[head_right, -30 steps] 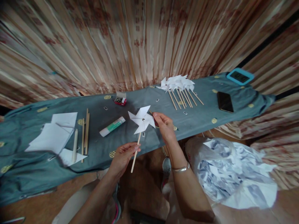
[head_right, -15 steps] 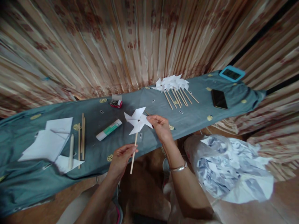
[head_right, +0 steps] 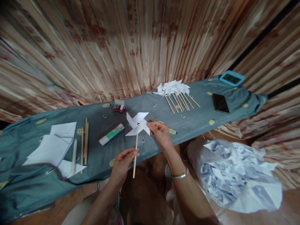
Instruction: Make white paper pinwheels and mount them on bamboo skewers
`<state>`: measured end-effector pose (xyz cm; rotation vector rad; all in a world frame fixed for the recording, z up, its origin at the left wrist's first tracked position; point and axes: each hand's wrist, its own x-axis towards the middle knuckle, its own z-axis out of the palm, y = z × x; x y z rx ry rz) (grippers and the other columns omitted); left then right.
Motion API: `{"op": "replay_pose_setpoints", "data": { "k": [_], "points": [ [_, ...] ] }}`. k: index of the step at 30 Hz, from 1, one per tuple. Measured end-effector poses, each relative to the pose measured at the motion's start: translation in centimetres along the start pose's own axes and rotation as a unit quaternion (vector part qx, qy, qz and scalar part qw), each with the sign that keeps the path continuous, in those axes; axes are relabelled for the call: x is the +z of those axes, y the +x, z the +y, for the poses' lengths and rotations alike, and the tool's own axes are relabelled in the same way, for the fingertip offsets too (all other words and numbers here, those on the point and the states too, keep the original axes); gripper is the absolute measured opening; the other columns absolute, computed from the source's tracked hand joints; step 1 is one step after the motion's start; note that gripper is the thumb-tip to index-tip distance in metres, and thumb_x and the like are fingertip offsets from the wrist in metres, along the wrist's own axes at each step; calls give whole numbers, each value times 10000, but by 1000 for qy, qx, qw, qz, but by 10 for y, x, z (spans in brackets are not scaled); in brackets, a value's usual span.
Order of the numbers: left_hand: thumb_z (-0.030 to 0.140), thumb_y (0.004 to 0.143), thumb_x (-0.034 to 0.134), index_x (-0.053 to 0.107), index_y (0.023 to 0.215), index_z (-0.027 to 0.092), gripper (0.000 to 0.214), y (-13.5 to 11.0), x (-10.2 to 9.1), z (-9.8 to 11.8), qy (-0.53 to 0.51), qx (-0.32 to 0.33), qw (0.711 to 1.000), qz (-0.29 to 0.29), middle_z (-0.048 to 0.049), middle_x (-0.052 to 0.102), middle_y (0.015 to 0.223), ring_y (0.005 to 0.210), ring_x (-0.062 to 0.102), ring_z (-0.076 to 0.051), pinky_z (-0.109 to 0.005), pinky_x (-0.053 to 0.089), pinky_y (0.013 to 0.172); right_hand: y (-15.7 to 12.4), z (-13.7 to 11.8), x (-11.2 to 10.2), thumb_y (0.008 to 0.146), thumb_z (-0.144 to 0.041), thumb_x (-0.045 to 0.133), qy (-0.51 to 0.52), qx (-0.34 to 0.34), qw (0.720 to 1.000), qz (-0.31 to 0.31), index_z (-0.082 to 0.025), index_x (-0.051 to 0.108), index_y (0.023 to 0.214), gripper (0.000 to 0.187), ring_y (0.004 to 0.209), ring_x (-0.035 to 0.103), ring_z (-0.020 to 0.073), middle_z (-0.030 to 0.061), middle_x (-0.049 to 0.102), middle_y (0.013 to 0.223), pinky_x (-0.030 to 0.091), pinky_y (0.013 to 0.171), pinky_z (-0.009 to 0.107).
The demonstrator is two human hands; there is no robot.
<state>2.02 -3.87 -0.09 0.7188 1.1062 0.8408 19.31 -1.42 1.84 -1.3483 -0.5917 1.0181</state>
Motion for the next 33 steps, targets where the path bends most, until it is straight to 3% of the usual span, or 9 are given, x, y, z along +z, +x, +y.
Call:
{"op": "replay_pose_setpoints", "data": {
  "k": [13,33],
  "points": [
    [365,450,862,757,636,178,285,0,1,6,-9,4,1000,19,-30,707,565,556,620,-131,-225,445,556,-9,1,8,446,-474,865,-6,33,999,-7,-194,707,585,350,470,482,71,-32,611,492,379,515,228],
    [372,509,834,763,668,172,266,0,-2,3,10,27,1000,10,-59,727,618,588,636,-157,-241,451,562,-24,1,17,533,-472,831,-16,35,998,-44,-196,702,594,311,493,500,80,1,676,566,408,529,235]
  ]
}}
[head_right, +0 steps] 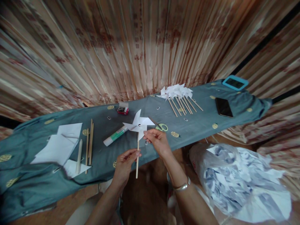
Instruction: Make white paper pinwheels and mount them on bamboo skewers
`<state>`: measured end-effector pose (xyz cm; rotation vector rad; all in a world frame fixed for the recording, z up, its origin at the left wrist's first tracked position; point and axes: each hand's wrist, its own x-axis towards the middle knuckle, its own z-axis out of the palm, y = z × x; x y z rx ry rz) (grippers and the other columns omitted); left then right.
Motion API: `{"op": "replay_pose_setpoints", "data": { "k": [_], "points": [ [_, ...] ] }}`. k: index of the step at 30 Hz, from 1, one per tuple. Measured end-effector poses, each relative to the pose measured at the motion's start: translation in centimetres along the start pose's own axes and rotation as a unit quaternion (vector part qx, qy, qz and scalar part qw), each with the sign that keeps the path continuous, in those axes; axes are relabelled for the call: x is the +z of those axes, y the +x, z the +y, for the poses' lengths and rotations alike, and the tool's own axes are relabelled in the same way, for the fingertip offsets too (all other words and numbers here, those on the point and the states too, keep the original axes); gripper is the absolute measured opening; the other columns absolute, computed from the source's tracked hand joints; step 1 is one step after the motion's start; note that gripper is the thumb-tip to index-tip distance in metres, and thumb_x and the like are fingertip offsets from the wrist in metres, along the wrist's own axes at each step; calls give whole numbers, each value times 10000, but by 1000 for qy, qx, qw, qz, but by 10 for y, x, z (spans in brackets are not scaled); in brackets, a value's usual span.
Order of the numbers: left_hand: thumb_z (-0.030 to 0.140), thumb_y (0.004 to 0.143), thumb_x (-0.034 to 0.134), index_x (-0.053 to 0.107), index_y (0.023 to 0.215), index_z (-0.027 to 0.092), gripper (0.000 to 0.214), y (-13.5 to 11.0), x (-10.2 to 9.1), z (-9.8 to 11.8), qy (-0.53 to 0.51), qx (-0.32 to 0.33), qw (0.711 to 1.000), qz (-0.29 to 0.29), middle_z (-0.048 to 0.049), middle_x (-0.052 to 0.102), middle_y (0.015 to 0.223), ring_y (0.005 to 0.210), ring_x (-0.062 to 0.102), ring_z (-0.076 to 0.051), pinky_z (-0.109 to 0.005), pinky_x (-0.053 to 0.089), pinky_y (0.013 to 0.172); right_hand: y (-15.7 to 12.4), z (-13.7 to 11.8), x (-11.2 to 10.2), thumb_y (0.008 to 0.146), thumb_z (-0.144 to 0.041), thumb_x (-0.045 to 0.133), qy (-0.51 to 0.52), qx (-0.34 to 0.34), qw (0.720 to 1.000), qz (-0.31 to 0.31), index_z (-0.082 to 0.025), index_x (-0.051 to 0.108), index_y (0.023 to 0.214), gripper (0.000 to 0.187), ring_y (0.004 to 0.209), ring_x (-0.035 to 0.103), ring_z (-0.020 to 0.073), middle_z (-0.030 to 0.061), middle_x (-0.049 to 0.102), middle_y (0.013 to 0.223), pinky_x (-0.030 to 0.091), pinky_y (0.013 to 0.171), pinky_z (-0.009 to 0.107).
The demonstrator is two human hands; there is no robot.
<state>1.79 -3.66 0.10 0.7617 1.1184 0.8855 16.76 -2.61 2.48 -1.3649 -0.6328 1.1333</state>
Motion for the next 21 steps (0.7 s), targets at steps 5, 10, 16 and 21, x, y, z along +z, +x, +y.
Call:
{"op": "replay_pose_setpoints", "data": {
  "k": [5,10,16,21],
  "points": [
    [365,523,820,761,662,172,245,-2,1,1,-3,7,1000,-1,-59,728,621,586,633,-153,-245,457,576,-5,0,4,567,-462,818,-10,-2,1000,-5,-197,693,591,294,500,503,88,7,676,576,414,523,238],
    [363,501,834,752,649,173,254,-3,4,1,-19,-1,1000,3,-66,736,648,586,639,-155,-256,474,589,-6,1,9,570,-453,813,-22,-9,1000,-7,-198,678,575,288,489,478,84,-4,657,557,399,516,236],
    [347,526,835,755,677,166,249,-4,5,2,-23,6,1000,2,-45,706,595,583,617,-142,-250,471,602,-6,3,14,584,-508,790,-66,-46,997,-8,-203,619,532,354,458,424,89,-24,585,495,324,470,243],
    [338,546,824,761,700,167,239,-6,0,6,-31,12,999,1,-43,720,624,593,607,-132,-245,469,617,-10,5,16,651,-491,766,-140,-81,987,-17,-193,589,516,372,444,393,84,-35,539,469,290,466,248]
  ]
}}
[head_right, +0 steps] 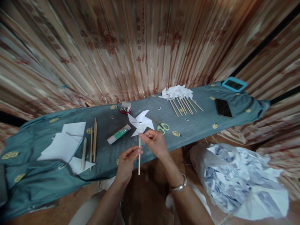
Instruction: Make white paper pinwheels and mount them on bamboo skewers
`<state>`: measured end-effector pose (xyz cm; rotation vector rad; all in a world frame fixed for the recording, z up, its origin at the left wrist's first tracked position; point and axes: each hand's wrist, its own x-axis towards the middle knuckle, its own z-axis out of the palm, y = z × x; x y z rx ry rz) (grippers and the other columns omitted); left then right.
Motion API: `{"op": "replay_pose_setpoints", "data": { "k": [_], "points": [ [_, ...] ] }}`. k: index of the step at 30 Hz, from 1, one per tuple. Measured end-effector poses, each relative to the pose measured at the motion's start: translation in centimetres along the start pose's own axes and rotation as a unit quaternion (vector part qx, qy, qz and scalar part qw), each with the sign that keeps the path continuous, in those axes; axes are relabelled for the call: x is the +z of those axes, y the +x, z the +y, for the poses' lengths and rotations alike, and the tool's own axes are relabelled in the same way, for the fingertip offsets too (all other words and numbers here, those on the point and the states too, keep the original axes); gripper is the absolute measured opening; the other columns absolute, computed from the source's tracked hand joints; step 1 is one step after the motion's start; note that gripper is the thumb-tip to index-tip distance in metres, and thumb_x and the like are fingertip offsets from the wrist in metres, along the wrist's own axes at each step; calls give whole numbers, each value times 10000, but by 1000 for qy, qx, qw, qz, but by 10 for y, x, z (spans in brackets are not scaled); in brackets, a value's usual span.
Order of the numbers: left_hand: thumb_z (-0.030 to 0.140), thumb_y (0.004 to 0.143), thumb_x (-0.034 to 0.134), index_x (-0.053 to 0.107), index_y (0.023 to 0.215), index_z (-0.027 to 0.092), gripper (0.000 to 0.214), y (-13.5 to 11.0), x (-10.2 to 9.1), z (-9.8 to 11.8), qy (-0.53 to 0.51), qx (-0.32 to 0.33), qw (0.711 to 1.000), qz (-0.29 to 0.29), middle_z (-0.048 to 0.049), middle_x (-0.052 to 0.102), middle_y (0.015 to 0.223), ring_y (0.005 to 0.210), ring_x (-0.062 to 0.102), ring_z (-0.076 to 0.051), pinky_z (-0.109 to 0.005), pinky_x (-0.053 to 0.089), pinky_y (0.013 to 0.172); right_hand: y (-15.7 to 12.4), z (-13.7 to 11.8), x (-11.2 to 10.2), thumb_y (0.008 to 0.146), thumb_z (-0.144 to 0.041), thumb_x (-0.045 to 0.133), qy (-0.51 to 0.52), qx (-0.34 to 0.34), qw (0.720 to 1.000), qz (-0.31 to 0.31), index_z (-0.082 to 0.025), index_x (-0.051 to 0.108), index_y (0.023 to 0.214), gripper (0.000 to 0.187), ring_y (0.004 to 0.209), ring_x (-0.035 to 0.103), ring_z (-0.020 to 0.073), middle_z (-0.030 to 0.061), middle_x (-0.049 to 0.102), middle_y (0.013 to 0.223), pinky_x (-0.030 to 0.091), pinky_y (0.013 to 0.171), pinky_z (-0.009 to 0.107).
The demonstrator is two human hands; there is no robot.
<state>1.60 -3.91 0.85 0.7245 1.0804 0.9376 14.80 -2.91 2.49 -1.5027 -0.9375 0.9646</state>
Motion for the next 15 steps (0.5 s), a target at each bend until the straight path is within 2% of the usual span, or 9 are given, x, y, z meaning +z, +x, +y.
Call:
{"op": "replay_pose_setpoints", "data": {
  "k": [3,8,12,15],
  "points": [
    [347,558,819,761,708,169,240,0,-4,3,-2,11,1000,5,-46,727,645,604,614,-137,-252,475,628,-4,1,1,700,-491,734,-50,-21,998,-14,-193,632,561,345,465,449,97,-15,597,518,327,478,249],
    [371,548,822,753,699,170,260,1,-8,5,-14,25,1000,12,-44,726,652,603,616,-139,-259,478,630,-9,4,9,709,-473,735,-65,-23,995,-68,-209,702,667,270,529,579,138,7,680,592,420,515,253],
    [369,548,818,746,694,171,257,2,-11,6,-37,34,999,14,-33,714,643,604,611,-134,-250,472,621,-12,4,23,707,-490,727,-33,-15,995,-89,-207,685,627,298,496,570,134,1,654,535,434,495,249],
    [355,554,815,747,718,167,258,3,-12,5,-51,43,998,16,-4,681,608,565,562,-104,-229,451,597,-10,2,33,705,-510,713,-13,-14,997,-76,-207,668,592,327,465,534,125,-11,624,497,419,473,247]
  ]
}}
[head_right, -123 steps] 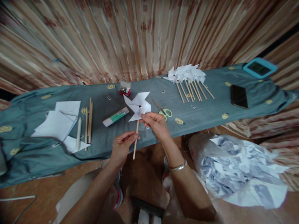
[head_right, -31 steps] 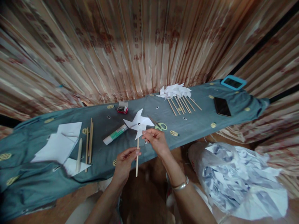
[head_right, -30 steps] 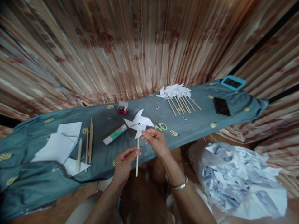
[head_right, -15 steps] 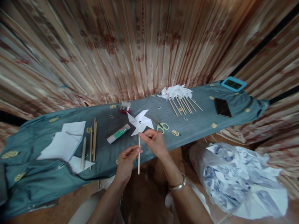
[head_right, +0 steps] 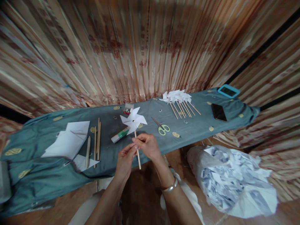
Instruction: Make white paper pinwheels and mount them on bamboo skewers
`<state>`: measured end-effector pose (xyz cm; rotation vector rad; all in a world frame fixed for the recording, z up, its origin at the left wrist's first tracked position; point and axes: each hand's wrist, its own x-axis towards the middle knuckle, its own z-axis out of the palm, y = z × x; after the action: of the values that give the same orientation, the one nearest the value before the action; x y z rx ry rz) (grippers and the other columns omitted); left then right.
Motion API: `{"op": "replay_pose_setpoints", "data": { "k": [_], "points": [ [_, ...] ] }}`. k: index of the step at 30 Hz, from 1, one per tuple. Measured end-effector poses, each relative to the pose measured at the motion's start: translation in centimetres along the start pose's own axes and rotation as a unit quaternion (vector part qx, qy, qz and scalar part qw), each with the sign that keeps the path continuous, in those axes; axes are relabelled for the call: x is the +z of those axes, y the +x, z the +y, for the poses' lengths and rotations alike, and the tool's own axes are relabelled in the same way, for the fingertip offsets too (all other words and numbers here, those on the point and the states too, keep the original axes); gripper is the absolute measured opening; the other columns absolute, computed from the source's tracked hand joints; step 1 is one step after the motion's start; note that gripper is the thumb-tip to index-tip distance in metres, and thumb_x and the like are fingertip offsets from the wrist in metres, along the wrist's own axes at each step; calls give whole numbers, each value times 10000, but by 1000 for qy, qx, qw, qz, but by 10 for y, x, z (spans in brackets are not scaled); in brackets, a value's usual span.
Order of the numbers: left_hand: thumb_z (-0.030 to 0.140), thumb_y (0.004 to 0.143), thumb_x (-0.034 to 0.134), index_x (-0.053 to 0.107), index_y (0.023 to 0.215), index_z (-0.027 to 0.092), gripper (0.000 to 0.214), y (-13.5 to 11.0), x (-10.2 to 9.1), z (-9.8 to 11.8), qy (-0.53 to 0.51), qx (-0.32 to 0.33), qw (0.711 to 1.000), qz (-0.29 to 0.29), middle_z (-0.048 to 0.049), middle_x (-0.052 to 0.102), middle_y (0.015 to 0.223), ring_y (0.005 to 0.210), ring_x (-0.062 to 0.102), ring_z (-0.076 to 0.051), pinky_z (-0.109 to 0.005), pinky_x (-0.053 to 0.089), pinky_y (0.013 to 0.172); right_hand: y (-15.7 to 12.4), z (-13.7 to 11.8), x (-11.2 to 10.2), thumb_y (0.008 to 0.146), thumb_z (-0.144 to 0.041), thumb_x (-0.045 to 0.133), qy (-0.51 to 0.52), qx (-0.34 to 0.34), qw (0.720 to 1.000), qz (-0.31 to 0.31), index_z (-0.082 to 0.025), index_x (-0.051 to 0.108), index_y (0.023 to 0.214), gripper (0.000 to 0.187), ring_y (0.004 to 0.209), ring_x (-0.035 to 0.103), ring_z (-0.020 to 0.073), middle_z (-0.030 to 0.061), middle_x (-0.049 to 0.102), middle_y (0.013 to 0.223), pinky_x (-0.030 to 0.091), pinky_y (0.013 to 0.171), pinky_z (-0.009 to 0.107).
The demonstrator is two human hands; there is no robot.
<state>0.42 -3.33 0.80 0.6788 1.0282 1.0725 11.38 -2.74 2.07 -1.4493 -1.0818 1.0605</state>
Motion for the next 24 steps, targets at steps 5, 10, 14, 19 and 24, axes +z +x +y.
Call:
{"op": "replay_pose_setpoints", "data": {
  "k": [5,10,14,19,24],
  "points": [
    [343,567,815,751,765,156,280,-2,4,-4,-34,-18,999,-20,13,660,597,543,529,-82,-212,434,578,11,-4,3,705,-499,699,-39,-5,997,63,-212,667,588,311,457,484,111,-35,584,477,364,463,237],
    [351,608,808,761,838,162,301,-5,4,-3,-18,-32,999,-39,-29,725,715,580,575,-97,-215,451,589,29,-11,-14,725,-485,664,-95,-46,989,103,-202,670,586,315,482,459,107,-28,595,514,340,504,249],
    [345,615,806,761,856,171,301,-7,3,-4,-6,-34,998,-44,-40,742,755,585,587,-99,-212,454,587,40,-12,-42,758,-516,624,-207,-59,967,136,-193,691,617,359,508,492,116,-15,609,538,351,534,251],
    [342,579,812,762,822,174,299,-8,2,-5,-10,-47,998,-43,-24,733,719,555,576,-87,-200,444,565,60,-8,-89,831,-472,562,-416,-23,895,161,-180,738,711,361,525,552,128,6,650,571,339,523,245],
    [327,591,795,766,815,173,273,-8,1,-2,-7,-43,998,-47,-19,726,690,555,571,-83,-193,440,561,112,-1,-126,830,-385,600,-502,11,844,191,-152,751,714,300,684,661,219,93,707,664,393,591,281]
  ]
}}
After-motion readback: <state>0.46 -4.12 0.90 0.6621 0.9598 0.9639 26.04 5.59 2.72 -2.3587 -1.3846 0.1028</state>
